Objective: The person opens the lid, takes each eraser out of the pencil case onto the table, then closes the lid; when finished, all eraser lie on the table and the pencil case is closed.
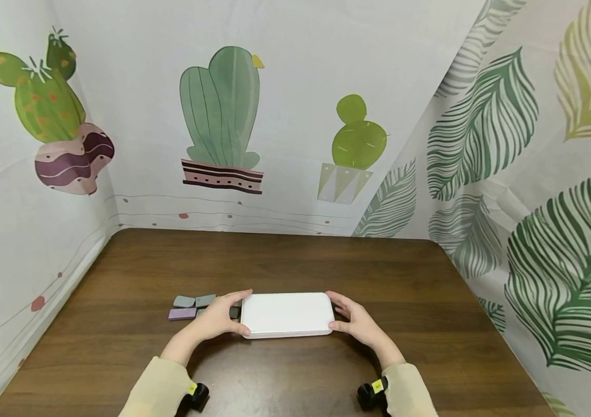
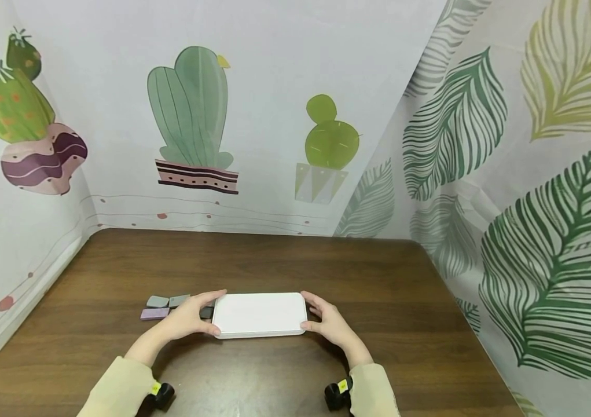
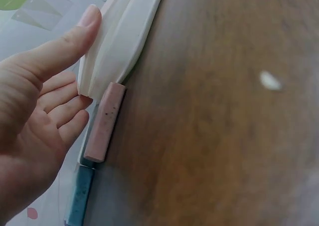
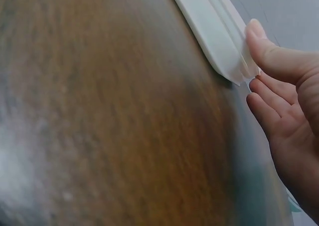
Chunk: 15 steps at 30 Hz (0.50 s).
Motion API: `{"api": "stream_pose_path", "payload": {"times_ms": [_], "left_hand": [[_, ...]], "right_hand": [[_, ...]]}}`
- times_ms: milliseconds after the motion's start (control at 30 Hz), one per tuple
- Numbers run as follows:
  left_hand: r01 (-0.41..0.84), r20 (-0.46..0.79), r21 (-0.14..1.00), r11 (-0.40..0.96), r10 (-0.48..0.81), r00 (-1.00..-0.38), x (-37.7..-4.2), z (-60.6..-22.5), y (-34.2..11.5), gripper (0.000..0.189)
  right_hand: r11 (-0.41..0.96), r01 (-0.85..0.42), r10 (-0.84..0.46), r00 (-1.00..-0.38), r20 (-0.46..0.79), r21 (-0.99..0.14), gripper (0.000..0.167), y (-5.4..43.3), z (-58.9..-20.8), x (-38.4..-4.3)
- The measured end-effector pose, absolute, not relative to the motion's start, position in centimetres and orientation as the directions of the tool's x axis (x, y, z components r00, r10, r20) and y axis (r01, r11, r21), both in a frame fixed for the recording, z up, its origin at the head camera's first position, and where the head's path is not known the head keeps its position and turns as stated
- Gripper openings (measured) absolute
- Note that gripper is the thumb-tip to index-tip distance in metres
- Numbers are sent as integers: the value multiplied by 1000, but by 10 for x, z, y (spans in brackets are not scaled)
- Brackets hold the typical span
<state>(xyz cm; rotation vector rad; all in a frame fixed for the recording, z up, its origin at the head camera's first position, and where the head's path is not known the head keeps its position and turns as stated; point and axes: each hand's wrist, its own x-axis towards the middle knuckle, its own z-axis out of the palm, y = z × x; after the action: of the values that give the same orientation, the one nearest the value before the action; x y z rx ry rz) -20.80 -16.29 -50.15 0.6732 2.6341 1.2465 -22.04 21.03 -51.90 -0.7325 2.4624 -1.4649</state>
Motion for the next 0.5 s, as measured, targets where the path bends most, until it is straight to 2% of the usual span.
{"api": "stream_pose_path", "payload": {"times_ms": [233, 500], "left_hand": [[309, 59, 787, 533, 435, -899, -209, -505, -162, 100], [365, 92, 749, 553, 459, -884, -209, -506, -162, 99]], "right_hand": [[388, -313, -491, -866, 92, -867, 75, 210, -521, -222], [383, -322, -492, -864, 104, -866, 76, 212, -525, -220]]}}
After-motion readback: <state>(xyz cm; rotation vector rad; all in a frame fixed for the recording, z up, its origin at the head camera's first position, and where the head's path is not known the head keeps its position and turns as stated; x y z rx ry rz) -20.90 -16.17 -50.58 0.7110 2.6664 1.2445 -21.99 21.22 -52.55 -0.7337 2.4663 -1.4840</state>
